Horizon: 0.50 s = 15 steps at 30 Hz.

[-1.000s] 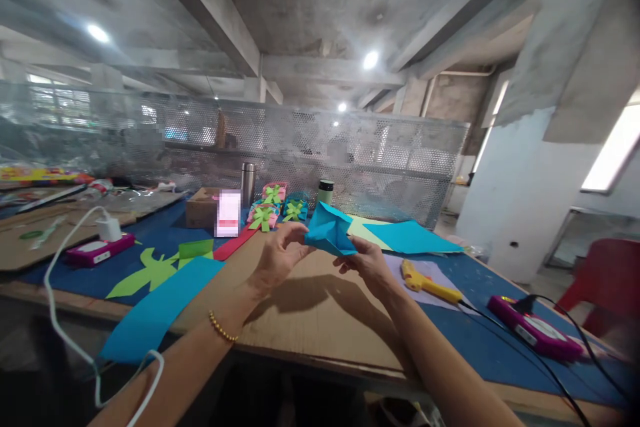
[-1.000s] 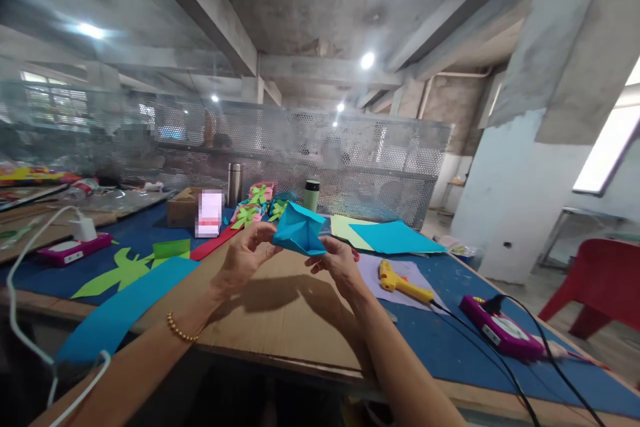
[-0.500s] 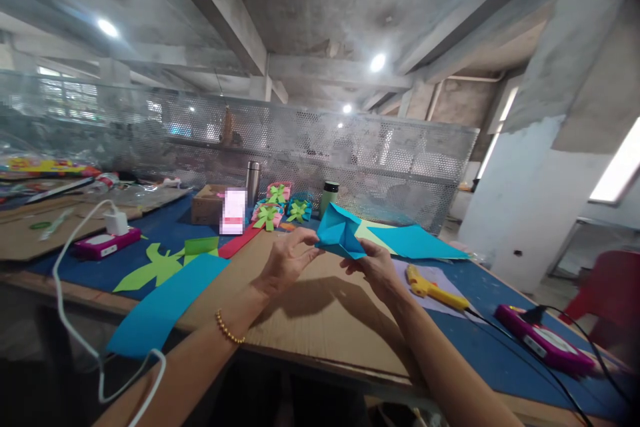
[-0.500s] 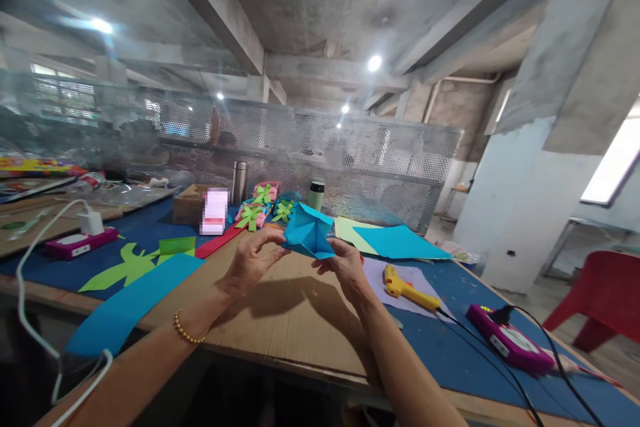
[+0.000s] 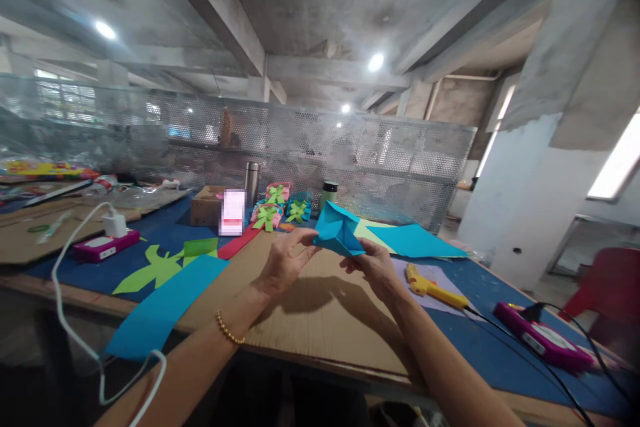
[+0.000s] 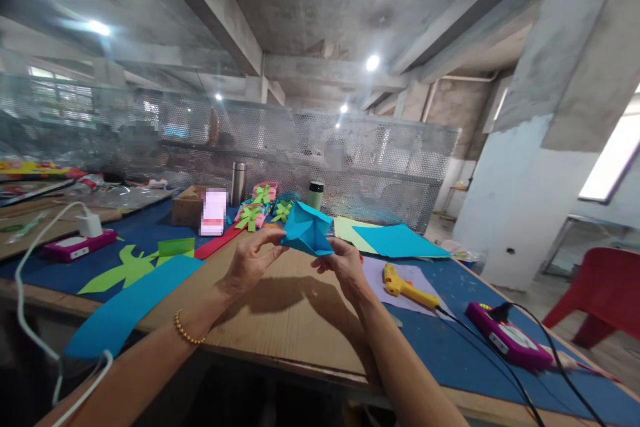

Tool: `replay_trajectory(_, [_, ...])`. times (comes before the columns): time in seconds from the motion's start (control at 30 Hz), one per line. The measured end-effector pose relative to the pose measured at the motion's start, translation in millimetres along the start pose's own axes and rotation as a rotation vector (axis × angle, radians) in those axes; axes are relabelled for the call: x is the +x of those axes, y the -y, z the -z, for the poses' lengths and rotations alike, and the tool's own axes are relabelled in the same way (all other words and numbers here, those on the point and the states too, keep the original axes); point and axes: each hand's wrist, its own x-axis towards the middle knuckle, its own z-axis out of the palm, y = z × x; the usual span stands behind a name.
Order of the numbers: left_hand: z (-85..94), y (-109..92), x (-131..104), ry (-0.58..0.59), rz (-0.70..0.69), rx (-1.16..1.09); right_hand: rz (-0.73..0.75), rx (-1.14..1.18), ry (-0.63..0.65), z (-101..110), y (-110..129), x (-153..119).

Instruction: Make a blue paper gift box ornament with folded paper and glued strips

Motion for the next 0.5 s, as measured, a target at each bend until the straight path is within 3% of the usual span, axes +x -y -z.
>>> replay_trajectory(0.2, [-0.5, 0.0, -0.4, 0.015, 0.005, 0.086, 0.002, 0.004, -0.004, 0.0, -0.9, 1.0])
replay_trajectory(0.5, [-1.2, 1.8, 0.2, 0.007, 0.067, 0.009, -0.028, 0.002, -0.016, -1.2, 0.9, 0.5])
